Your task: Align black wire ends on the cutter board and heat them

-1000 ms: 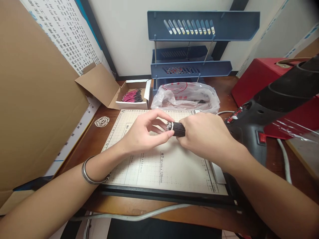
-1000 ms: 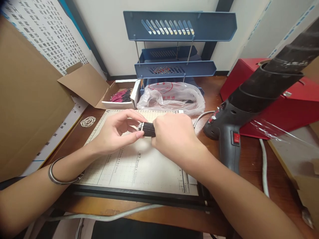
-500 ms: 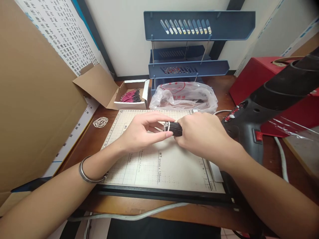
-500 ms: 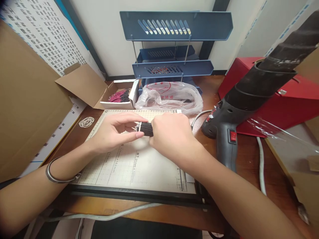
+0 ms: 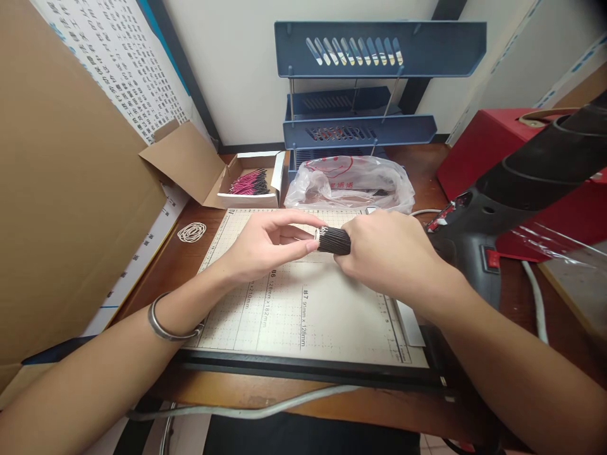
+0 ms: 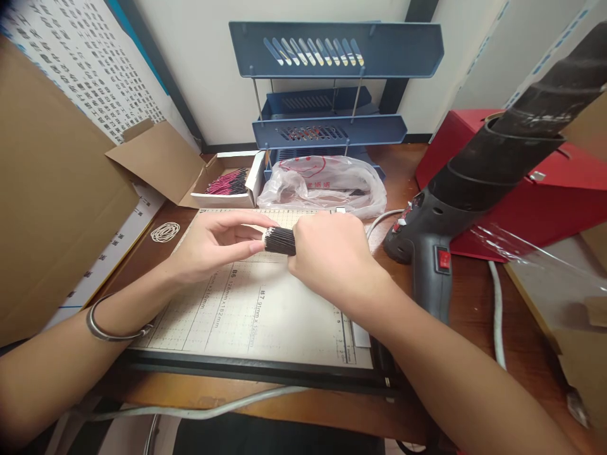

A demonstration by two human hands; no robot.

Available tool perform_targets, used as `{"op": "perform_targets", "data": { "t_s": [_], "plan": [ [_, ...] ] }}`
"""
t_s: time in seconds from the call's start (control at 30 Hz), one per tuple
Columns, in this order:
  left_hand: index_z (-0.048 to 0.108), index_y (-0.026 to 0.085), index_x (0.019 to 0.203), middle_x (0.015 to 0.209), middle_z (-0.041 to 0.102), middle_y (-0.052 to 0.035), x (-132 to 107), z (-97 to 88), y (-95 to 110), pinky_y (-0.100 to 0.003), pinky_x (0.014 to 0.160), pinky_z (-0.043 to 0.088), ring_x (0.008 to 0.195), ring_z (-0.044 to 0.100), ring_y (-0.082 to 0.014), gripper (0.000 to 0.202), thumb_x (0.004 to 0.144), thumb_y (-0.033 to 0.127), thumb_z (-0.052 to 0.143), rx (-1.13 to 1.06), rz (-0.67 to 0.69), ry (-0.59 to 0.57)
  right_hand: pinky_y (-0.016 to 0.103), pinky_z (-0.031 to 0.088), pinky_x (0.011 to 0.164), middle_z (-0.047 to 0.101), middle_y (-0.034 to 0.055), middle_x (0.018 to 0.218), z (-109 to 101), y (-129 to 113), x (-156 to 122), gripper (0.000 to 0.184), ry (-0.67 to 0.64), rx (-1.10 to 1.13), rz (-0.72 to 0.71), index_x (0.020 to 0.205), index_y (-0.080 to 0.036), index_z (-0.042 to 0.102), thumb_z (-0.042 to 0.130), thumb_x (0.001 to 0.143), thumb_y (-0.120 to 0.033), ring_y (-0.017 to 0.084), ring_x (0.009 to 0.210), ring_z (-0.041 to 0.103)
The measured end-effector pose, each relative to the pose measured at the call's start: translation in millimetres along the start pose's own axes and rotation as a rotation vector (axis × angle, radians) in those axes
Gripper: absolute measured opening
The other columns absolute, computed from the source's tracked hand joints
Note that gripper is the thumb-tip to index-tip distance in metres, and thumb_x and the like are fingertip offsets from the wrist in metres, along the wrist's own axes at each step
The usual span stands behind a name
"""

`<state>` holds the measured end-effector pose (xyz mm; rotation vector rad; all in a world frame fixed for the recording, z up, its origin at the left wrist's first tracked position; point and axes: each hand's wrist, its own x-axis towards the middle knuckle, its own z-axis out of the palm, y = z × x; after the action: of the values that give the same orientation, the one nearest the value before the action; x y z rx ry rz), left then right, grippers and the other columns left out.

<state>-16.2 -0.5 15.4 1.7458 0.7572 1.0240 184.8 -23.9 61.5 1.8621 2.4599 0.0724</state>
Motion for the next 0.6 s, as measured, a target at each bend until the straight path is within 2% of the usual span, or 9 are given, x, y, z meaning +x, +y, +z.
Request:
{"op": "perform_targets", "data": {
  "t_s": [0.13,0.4,0.6],
  "plan": [
    [0.079,0.018,0.108,0.109,0.079,-0.0083,-0.7,0.8,2.5,-0.025,0.078,0.066,0.088,0.078,-0.0185,0.027,0.082,0.023,0.083,0.000,-0.032,0.019,0.029,0.025,0.054,0.066,0.0111,0.067,1.0,-0.3,1.2,0.024,0.004,-0.003,0.012,0.079,-0.015,0.072,0.054,0.084,-0.031,0.023,0.068,0.065],
    [0.079,0.019,0.104,0.095,0.080,-0.0056,1.7,-5.3,1.5,-0.026,0.076,0.065,0.082,0.077,-0.0178,0.030,0.078,0.031,0.088,0.025,-0.157,0.026,0.029,0.023,0.055,0.066,0.0123,0.068,1.6,-1.6,1.7,0.025,-0.008,-0.011,0.029,0.079,-0.015,0.071,0.053,0.084,-0.031,0.022,0.069,0.065],
    [0.076,0.018,0.098,0.095,0.079,-0.0036,1.4,-2.5,9.2,-0.021,0.069,0.063,0.077,0.075,-0.0135,0.029,0.073,0.024,0.090,-0.008,-0.079,0.015,0.029,0.023,0.053,0.064,0.0102,0.066,-2.9,-3.2,-2.0,0.024,-0.017,0.017,0.014,0.073,-0.016,0.067,0.052,0.084,-0.031,0.020,0.062,0.059]
  ]
}}
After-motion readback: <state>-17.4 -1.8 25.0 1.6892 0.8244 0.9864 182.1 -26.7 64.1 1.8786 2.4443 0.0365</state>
